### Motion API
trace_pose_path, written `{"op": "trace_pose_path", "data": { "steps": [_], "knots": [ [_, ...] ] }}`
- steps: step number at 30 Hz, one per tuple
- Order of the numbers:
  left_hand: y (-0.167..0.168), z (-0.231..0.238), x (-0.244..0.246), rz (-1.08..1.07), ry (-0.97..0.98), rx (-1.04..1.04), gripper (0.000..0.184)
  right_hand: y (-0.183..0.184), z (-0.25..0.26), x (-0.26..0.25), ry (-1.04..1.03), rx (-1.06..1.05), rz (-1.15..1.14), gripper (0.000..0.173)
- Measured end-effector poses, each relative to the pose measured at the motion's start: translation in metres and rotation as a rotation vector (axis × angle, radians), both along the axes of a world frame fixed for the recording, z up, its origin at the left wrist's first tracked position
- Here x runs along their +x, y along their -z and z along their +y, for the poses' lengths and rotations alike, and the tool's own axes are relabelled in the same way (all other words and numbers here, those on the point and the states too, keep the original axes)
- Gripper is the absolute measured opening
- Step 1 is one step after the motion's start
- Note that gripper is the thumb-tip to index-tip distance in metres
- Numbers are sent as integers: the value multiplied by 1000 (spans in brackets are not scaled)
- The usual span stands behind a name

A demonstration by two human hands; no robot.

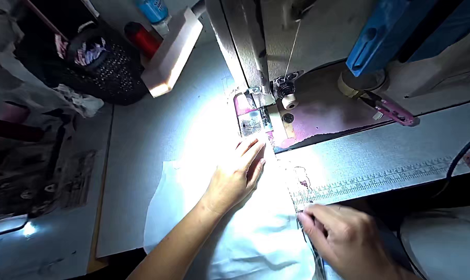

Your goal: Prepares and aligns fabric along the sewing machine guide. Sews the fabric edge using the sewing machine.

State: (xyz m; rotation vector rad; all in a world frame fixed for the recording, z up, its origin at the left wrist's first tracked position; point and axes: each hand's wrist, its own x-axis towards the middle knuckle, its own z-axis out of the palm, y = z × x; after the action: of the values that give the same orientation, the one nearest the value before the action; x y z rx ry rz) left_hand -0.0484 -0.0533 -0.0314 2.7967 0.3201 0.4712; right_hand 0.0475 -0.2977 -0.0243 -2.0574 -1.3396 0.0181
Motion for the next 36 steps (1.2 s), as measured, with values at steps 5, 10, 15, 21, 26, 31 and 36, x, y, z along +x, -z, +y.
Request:
{"op": "trace_pose_path", "data": {
  "steps": [5, 10, 15, 21, 26, 31, 36],
  "knots": [
    [-2, 11, 13, -31, 86, -24, 39, -2, 88, 47, -117, -38, -163, 39],
    [1, 14, 16, -30, 48, 2, 46, 0, 114, 62, -96, -201, -242, 42],
    [2, 25, 31, -13, 49, 32, 49, -3, 116, 69, -62, -209, -300, 44],
    [-1, 34, 38, 0, 54, 40, 50, 0, 121, 68, -53, -252, -263, 47],
    [-4, 33, 39, 18, 37, 56, 50, 3, 120, 67, -31, -242, -229, 48],
    [-2, 29, 35, -3, 45, 69, 49, 5, 118, 65, -12, -216, -218, 47],
    [-2, 34, 42, 53, 23, 92, 53, 4, 124, 66, -5, -247, -209, 49]
  ]
}}
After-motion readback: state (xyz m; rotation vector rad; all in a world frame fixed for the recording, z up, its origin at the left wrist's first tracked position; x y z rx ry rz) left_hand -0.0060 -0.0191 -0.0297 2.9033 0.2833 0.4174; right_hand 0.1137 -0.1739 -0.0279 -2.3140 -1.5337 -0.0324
